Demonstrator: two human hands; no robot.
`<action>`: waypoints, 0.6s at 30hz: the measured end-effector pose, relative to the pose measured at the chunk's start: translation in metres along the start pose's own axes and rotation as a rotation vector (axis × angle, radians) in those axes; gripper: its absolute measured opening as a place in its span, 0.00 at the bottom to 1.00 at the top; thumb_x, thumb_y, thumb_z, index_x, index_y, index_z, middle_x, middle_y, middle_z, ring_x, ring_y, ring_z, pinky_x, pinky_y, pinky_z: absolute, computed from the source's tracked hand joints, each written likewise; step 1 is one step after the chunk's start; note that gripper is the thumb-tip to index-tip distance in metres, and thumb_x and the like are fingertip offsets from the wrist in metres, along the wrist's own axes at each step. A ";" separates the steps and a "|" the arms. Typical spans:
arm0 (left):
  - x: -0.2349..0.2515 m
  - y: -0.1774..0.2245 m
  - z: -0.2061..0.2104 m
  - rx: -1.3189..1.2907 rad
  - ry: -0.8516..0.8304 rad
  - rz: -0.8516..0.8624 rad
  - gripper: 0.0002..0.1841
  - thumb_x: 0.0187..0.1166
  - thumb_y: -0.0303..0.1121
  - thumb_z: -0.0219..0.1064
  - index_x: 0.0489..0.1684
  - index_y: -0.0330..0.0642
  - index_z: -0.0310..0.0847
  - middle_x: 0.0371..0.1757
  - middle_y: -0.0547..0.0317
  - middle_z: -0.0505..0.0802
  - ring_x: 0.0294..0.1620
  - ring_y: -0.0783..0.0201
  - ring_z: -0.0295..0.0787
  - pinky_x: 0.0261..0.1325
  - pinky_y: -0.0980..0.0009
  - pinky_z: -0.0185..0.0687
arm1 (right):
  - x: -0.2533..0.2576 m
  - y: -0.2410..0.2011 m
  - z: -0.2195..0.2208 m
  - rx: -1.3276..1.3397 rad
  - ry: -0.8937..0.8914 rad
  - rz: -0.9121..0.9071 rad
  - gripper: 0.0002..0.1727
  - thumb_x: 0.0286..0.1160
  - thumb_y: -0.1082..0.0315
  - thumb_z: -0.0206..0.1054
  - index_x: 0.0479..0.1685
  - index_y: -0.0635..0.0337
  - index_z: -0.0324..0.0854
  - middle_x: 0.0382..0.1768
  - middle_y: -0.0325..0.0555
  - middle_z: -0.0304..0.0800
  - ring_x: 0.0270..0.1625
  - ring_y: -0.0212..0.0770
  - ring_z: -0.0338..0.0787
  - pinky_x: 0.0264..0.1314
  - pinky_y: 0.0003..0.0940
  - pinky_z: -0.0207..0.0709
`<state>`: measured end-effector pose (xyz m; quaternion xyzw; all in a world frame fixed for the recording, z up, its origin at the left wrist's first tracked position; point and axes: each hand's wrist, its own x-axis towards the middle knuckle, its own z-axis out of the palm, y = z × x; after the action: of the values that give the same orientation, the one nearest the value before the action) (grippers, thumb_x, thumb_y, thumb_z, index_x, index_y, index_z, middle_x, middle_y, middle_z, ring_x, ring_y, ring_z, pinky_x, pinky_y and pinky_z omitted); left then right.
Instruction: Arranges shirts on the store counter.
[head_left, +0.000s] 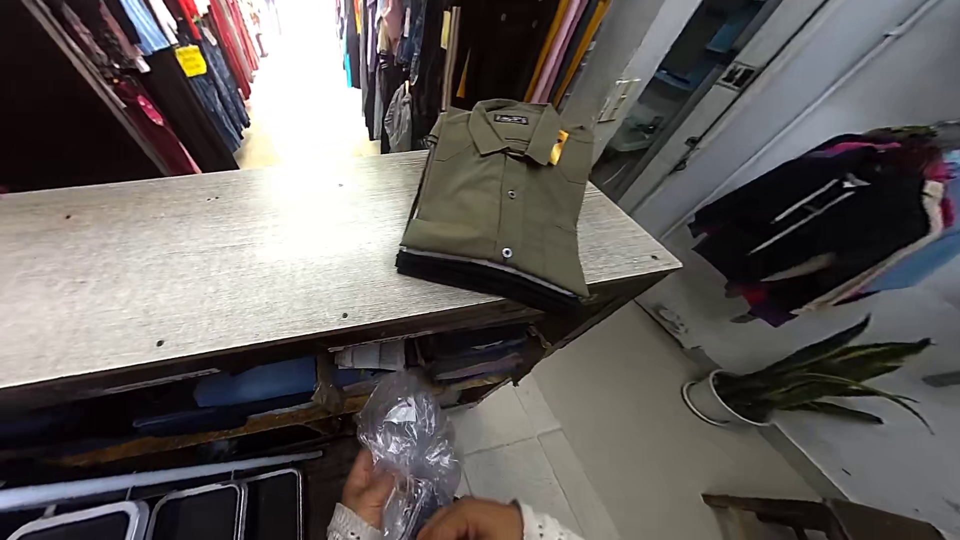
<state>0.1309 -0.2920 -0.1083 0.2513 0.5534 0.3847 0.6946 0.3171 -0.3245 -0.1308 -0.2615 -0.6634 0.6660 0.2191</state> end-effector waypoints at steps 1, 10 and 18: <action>-0.003 0.004 -0.006 0.007 0.025 0.072 0.32 0.72 0.08 0.54 0.81 0.20 0.53 0.60 0.43 0.84 0.51 0.73 0.86 0.56 0.76 0.83 | -0.005 0.001 -0.006 -0.040 0.131 0.065 0.16 0.83 0.72 0.57 0.47 0.78 0.88 0.51 0.58 0.94 0.59 0.41 0.92 0.71 0.39 0.79; -0.026 -0.005 -0.064 0.447 -0.118 0.836 0.13 0.54 0.16 0.72 0.38 0.20 0.87 0.54 0.38 0.91 0.61 0.67 0.87 0.67 0.75 0.81 | 0.047 -0.056 -0.027 0.133 0.737 0.078 0.27 0.70 0.66 0.70 0.67 0.70 0.74 0.51 0.39 0.93 0.51 0.27 0.92 0.58 0.28 0.87; -0.041 -0.043 -0.168 0.454 0.353 0.776 0.08 0.55 0.13 0.66 0.32 0.26 0.83 0.37 0.53 0.91 0.37 0.76 0.89 0.40 0.80 0.86 | 0.052 -0.070 -0.026 0.649 0.917 -0.143 0.11 0.82 0.79 0.53 0.53 0.59 0.76 0.39 0.45 0.94 0.40 0.39 0.95 0.46 0.37 0.91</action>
<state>-0.0238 -0.3626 -0.1617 0.5153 0.5984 0.5217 0.3227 0.2895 -0.2697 -0.0633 -0.3976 -0.2778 0.6375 0.5986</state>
